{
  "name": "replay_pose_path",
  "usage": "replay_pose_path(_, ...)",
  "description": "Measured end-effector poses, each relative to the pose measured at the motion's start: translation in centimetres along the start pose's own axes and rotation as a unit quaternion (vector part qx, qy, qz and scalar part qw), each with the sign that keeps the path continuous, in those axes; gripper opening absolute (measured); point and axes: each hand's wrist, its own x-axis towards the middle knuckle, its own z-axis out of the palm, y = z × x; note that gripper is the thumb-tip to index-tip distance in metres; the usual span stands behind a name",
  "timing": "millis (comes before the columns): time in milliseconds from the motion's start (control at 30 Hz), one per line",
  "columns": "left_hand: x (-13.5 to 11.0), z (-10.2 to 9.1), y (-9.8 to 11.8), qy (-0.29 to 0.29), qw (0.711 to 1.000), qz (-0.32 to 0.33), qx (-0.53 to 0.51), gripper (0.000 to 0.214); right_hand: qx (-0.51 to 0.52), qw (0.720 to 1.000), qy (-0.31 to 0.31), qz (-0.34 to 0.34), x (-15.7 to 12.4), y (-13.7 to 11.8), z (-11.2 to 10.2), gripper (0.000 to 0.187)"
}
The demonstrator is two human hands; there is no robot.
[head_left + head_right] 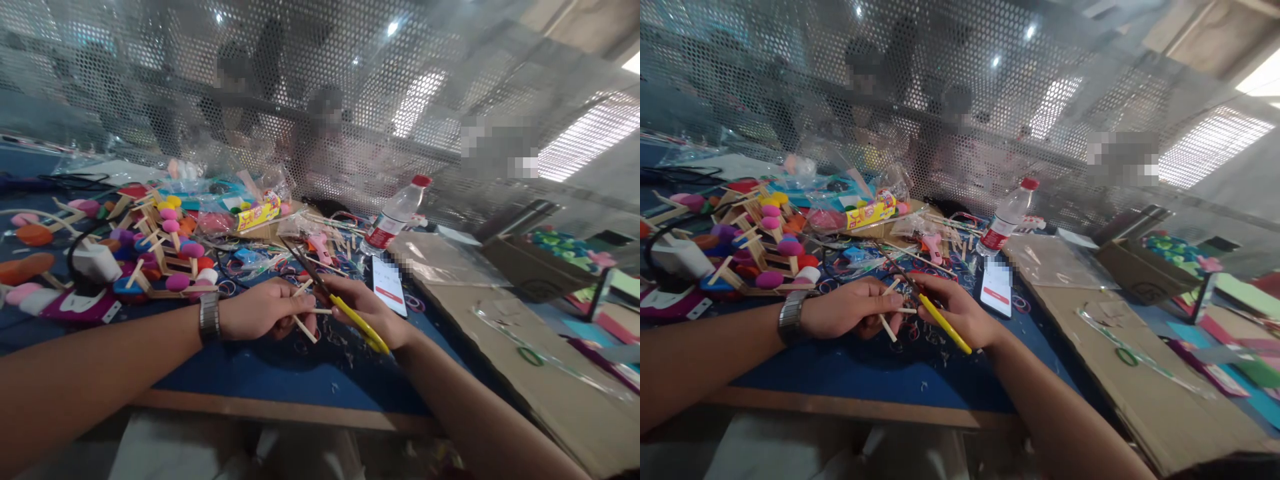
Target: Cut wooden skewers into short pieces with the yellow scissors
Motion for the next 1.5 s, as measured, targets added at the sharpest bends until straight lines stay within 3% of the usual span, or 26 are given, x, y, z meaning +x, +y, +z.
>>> replay_pose_path(367, 0.3, 0.1, -0.1, 0.057, 0.997, -0.006, -0.058, 0.046, 0.013, 1.0, -0.004, 0.01, 0.2, 0.3, -0.3, 0.064)
replay_pose_path(633, 0.8, 0.1, -0.6, 0.146, 0.987, -0.011, -0.069, 0.027, 0.016, 0.999, -0.027, 0.006, 0.4, -0.1, -0.2, 0.065)
replay_pose_path(900, 0.6, 0.1, -0.7, 0.116, 0.989, -0.031, -0.082, 0.033, -0.009, 1.0, -0.02, 0.011, 0.4, 0.1, -0.2, 0.065)
replay_pose_path(1500, -0.1, 0.6, 0.7, 0.112, 0.987, -0.085, -0.077, 0.04, -0.008, 0.999, 0.005, 0.036, 0.3, 0.4, -0.4, 0.057)
